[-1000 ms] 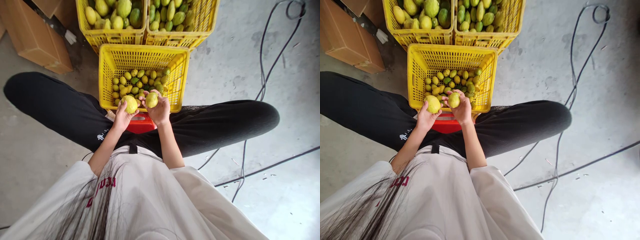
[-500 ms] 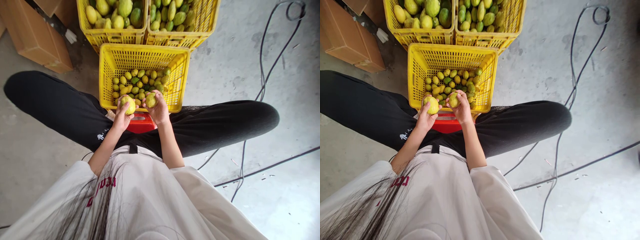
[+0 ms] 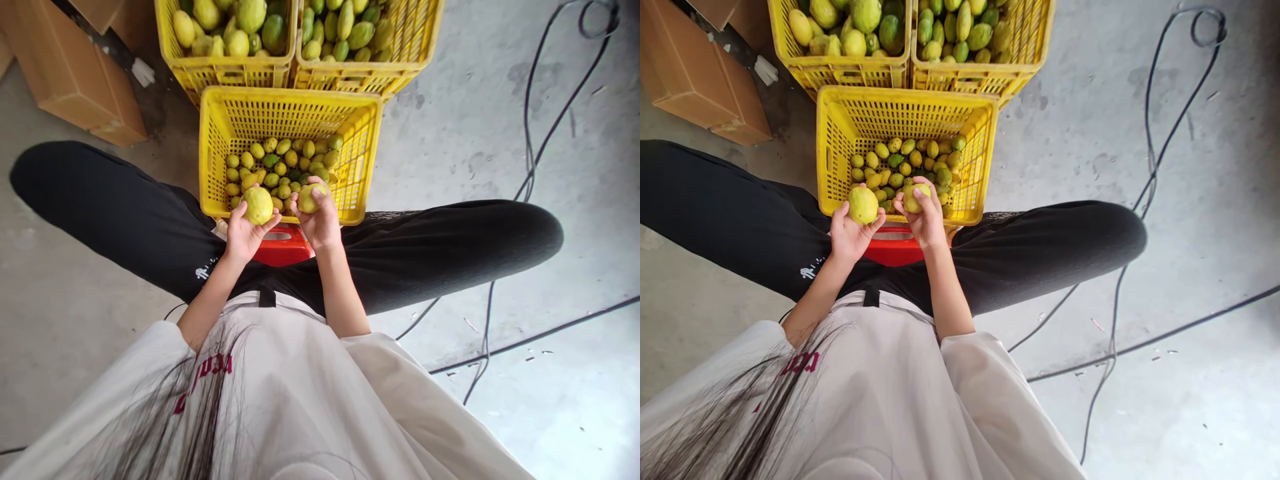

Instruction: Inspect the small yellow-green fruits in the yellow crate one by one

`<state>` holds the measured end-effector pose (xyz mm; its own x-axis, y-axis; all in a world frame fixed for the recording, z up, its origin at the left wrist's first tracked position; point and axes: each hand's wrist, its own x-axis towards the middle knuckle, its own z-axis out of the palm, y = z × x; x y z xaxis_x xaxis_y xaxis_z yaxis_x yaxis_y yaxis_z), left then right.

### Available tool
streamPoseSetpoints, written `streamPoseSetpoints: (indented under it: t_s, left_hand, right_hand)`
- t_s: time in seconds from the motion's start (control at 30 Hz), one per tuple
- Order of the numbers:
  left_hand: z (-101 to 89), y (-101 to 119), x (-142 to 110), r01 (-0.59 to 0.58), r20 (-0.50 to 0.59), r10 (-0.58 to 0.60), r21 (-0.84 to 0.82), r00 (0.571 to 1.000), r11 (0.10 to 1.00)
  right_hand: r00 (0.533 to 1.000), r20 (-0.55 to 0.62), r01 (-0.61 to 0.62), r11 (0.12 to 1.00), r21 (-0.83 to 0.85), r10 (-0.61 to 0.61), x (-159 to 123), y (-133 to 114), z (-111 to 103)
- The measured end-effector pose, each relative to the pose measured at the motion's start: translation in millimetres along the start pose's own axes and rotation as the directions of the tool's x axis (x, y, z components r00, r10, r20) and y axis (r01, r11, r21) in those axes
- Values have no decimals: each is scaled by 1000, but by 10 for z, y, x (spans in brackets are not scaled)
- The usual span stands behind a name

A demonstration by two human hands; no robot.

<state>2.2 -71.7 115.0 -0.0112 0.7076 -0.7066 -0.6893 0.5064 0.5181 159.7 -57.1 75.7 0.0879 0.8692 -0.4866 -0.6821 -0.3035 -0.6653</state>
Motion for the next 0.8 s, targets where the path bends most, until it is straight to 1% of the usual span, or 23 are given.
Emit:
streamPoseSetpoints:
  t_s: [0.1, 0.23, 0.4, 0.5, 0.63, 0.8]
  left_hand:
    - [-47, -24, 41, -49, -5, 49, -1, 999, 999]
    - [-136, -54, 86, -84, 65, 83, 3, 994, 996]
    - [-197, -91, 129, -78, 98, 68, 104, 993, 992]
    - [-207, -91, 151, -60, 93, 46, 156, 995, 986]
    - [-211, -72, 157, -29, 99, 16, 137, 995, 990]
    - [-171, -57, 122, -43, 109, 34, 79, 993, 996]
  right_hand:
    - [999, 8, 42, 999, -27, -42, 25, 32, -41]
    - [996, -16, 89, 996, -33, -89, 29, 16, -40]
    - [998, -38, 55, 996, -77, -58, -11, -28, 16]
    - [998, -26, 63, 997, -37, -64, -12, -40, 16]
    - [998, -8, 66, 998, 12, -66, 24, -50, -27]
    - [1000, -20, -20, 1000, 17, 21, 43, -46, 6]
